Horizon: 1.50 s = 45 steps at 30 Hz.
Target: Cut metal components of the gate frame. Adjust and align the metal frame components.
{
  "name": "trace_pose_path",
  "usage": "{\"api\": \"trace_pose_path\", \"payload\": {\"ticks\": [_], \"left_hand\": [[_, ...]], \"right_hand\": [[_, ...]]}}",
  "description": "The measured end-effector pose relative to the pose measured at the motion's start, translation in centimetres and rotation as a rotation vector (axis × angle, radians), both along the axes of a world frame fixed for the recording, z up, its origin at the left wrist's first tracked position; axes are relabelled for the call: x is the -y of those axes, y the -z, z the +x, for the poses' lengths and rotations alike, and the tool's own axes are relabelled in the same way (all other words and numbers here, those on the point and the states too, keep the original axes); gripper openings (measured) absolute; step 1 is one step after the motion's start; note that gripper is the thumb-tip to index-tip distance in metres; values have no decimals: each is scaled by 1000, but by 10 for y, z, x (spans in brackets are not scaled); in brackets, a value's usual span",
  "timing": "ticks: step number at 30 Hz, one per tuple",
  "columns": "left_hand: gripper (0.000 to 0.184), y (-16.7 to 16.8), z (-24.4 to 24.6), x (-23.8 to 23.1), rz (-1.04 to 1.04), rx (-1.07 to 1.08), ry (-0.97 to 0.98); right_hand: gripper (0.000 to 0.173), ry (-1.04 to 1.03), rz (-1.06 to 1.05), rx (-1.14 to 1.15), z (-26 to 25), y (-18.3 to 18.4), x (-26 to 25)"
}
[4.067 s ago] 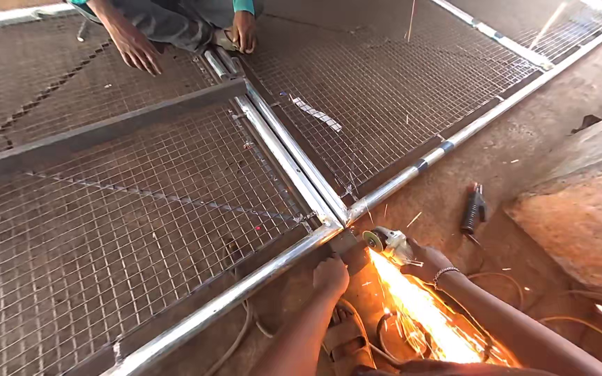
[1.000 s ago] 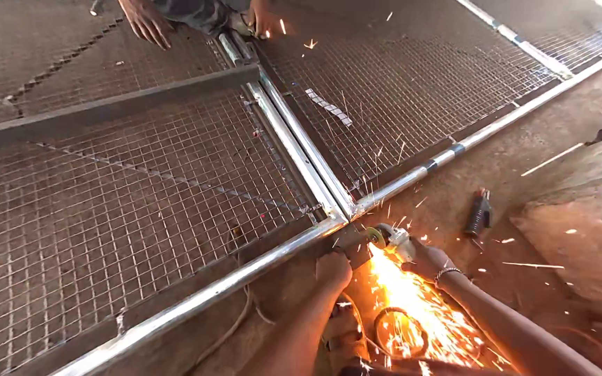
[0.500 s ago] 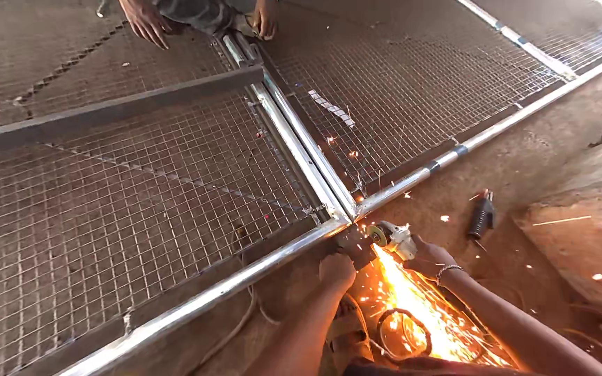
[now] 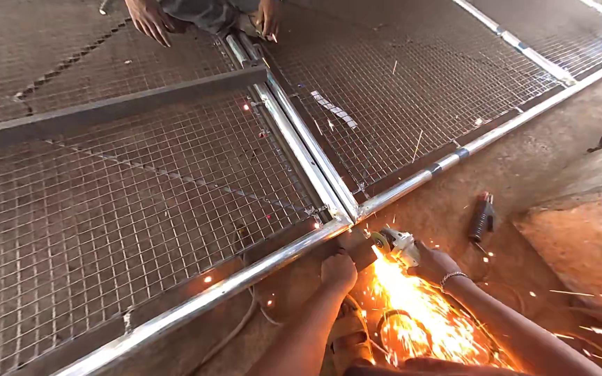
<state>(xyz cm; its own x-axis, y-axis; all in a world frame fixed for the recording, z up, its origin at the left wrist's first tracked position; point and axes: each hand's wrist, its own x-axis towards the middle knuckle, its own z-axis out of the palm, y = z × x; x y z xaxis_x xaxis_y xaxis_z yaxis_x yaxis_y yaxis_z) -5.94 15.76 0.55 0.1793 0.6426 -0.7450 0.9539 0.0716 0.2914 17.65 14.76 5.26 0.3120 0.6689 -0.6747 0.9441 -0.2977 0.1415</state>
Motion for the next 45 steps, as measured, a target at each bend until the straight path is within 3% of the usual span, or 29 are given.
{"api": "trace_pose_path", "payload": {"ticks": [13, 22, 30, 35, 42, 45], "left_hand": [[39, -4, -3, -1, -54, 39, 30], [52, 0, -1, 2, -33, 23, -20], [50, 0, 1, -1, -41, -5, -12], [51, -3, -4, 0, -18, 9, 0], [49, -3, -3, 0, -36, -21, 36], [61, 2, -5, -5, -51, -13, 51]], "right_hand": [[98, 25, 6, 0, -1, 2, -12], [92, -29, -31, 32, 4, 7, -2], [99, -1, -25, 21, 2, 4, -3], [84, -74, 3, -30, 4, 1, -10], [90, 5, 29, -35, 6, 5, -11], [88, 156, 146, -140, 21, 12, 14]]}}
